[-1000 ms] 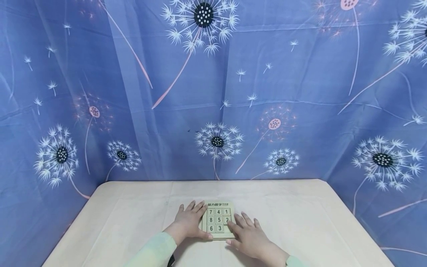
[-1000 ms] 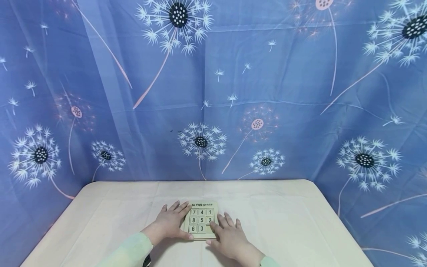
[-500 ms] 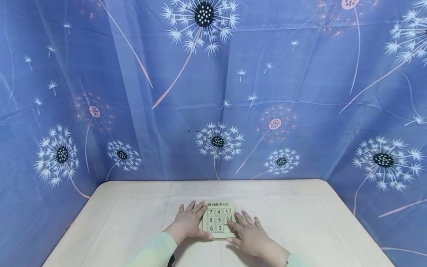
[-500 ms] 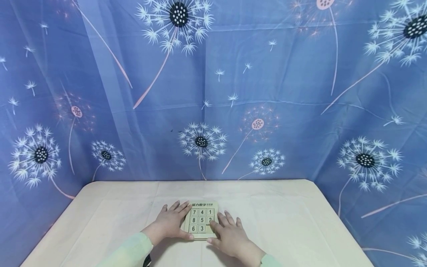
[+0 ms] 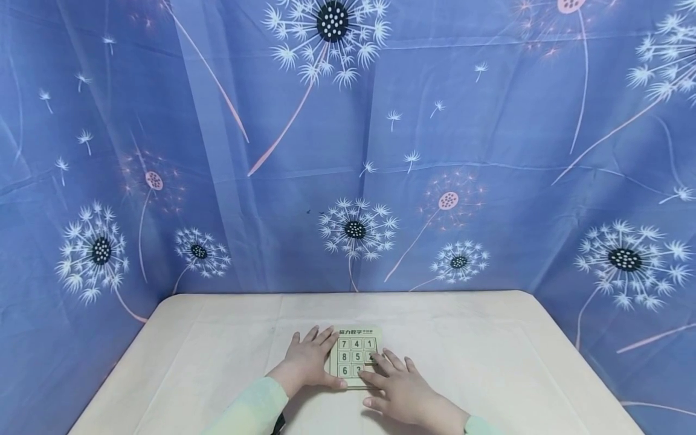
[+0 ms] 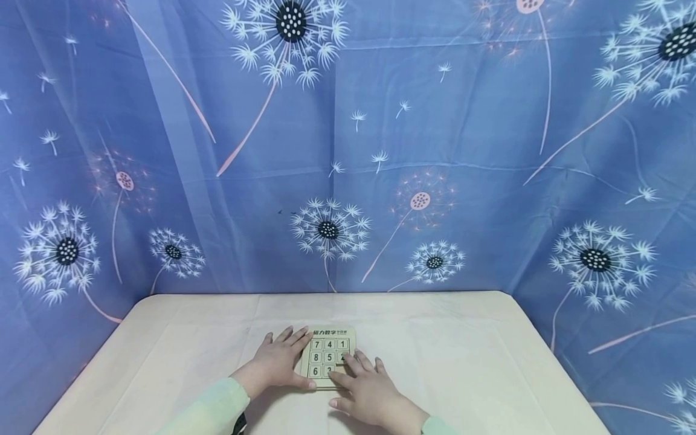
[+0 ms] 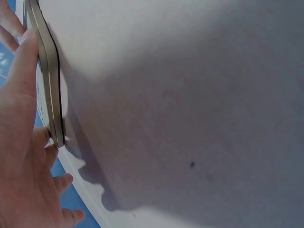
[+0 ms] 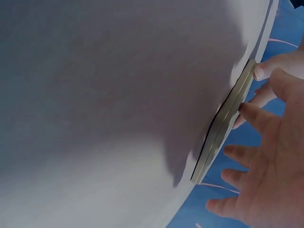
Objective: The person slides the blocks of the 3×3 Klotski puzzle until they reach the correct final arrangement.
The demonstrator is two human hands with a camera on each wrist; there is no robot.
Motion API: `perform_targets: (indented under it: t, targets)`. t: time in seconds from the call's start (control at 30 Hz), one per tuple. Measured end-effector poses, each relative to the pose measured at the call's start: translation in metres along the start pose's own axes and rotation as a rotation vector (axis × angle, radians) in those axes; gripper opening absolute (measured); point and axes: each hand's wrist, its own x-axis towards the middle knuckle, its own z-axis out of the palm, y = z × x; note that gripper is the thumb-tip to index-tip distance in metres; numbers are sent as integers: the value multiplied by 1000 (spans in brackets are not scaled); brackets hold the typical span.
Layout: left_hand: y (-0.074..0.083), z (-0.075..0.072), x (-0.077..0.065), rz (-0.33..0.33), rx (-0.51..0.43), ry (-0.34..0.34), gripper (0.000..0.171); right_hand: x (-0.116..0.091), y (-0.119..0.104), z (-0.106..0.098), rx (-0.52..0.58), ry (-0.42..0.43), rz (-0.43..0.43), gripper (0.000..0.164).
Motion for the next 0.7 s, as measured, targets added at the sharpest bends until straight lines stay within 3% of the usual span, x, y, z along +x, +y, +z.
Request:
perform_targets:
  t: [0.7]
  targets:
    - [2,-2,0,-6,3,-9,113,-9,12,-1,58,30,22,52]
